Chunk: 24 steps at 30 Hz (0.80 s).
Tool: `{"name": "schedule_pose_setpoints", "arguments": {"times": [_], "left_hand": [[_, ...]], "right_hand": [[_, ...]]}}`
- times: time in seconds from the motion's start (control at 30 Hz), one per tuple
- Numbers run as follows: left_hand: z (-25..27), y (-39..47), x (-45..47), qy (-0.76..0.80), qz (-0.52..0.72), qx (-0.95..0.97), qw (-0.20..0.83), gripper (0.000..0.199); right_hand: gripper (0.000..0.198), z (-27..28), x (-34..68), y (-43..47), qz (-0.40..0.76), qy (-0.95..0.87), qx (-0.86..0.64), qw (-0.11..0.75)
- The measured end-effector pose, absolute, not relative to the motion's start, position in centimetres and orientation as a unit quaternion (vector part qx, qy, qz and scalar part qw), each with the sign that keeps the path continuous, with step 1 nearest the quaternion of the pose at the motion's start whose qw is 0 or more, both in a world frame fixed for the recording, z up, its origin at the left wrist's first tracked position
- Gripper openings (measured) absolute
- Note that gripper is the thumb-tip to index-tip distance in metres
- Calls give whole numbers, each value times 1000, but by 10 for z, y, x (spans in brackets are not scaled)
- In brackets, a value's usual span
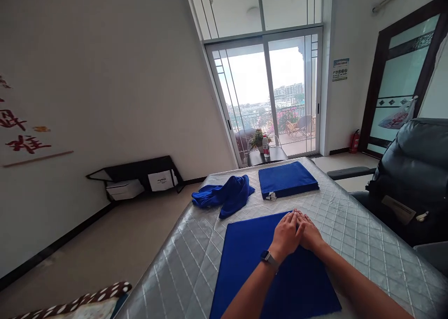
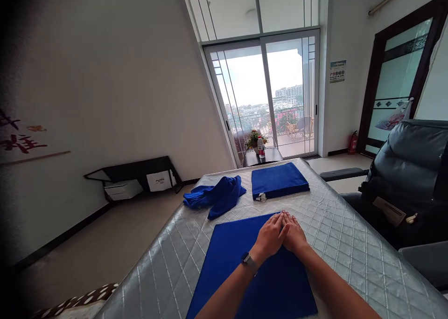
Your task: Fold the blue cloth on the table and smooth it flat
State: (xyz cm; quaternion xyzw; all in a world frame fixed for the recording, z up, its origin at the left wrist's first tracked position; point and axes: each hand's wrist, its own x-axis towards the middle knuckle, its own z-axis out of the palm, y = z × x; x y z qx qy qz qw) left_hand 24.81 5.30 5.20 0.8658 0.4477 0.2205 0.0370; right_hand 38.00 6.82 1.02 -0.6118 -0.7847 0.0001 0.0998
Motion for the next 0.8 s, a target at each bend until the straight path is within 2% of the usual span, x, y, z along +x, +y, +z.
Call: {"name": "schedule_pose_setpoints", "arguments": {"times": [0.13,0.23,0.4,0.57,0.8], "left_hand": [[44,65,277,490,234,830,125,63],[37,71,275,501,229,822,141,67],[33,70,267,514,199,827,110,74],[30,68,253,513,167,841,49,68],[25,67,221,539,169,825,15,71]], "right_hand": [[68,3,383,70,-17,-794,-600,92],[68,2,383,72,-9,-795,-598,104],[66,4,382,72,-7,-792,-601,111],[62,10,380,70,-10,-785,-611,96],[62,15,377,71,2,-770,-629,105]]}}
